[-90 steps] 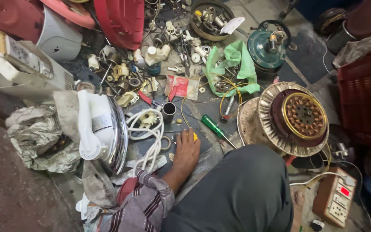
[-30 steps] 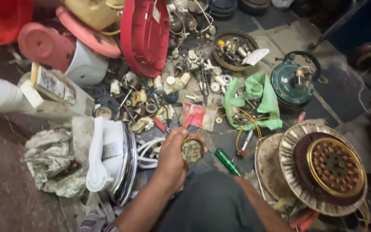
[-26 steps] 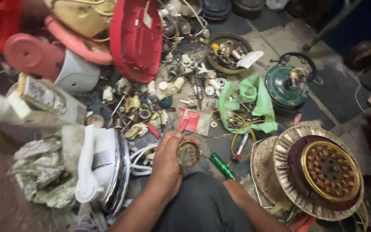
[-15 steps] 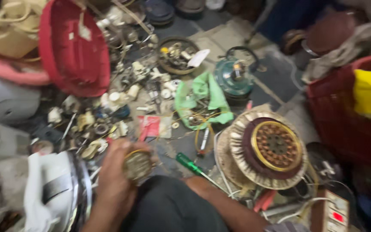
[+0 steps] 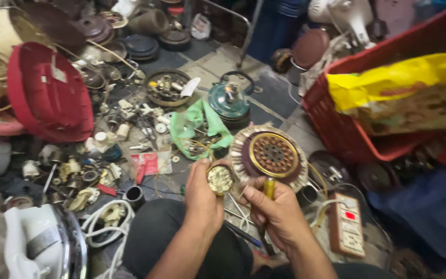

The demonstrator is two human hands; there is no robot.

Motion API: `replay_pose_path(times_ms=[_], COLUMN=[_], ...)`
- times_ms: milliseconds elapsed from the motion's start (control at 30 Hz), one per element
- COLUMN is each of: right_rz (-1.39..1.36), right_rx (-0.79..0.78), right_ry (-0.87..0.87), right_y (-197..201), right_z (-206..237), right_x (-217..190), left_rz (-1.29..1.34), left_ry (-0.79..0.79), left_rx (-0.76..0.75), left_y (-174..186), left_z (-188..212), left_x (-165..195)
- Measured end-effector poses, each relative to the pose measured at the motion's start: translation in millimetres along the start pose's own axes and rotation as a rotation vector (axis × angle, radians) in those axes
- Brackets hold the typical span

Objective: The person sits on the floor and uses a test light to check the windings of a disassembled motor stator. They probe multiple copper coil connections while holding the stator with one hand and the test light with the other, moving between different points on the component.

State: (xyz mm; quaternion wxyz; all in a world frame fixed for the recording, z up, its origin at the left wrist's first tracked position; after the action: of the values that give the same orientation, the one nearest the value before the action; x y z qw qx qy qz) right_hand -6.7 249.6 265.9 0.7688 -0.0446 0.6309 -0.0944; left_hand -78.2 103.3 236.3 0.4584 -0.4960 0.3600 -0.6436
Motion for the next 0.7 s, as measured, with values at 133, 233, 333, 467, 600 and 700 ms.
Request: replay_pose_path(times_ms=[133,233,333,467,600,700], right_rz=[0.142,0.254,0.258,0.144,0.110,0.004], right_rx=[0.231,0.219,0.185,0.158,0.160,0.182], right_ry=[0.032,0.099,0.116,0.124,0.082,0.011], right_y=[22.8,34.9,40.5,48.1,55.5,72.4], right_z=[32.6,47.0,55.6,60.5,74.7,89.1], right_x=[-14.3,-12.8,-2.4,7.1,18.7,23.4], left_rz=[0.092,0.093,0.019,-0.076,-0.048,0.023], left_ry=[0.148,0.169,0.268,0.218,0.264,0.434], left_rx=[0.068,-0.069,-0.098,-0.178,-0.080,0.062], left_y=[-15.1,-25.3,-31.7,-40.4,-38.6,-29.0], left_z=[15.9,30.3,49.6,69.4,77.4,68.0], left_x=[-31.3,-46.3,-61.4,-71.2,-85.6,-95.2])
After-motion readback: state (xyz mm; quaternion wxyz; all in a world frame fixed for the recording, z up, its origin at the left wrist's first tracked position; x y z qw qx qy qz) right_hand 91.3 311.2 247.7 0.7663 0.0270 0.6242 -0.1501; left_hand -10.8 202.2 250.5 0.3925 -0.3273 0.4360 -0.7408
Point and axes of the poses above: each hand's wrist, its own z-axis away from the middle knuckle, its own y-axis out of the back of the hand, x = y × z, the point moved 2 cm from there along -z, towards the middle knuckle, and after that the axes turned 11 degrees about z, right-handed, at the moved point
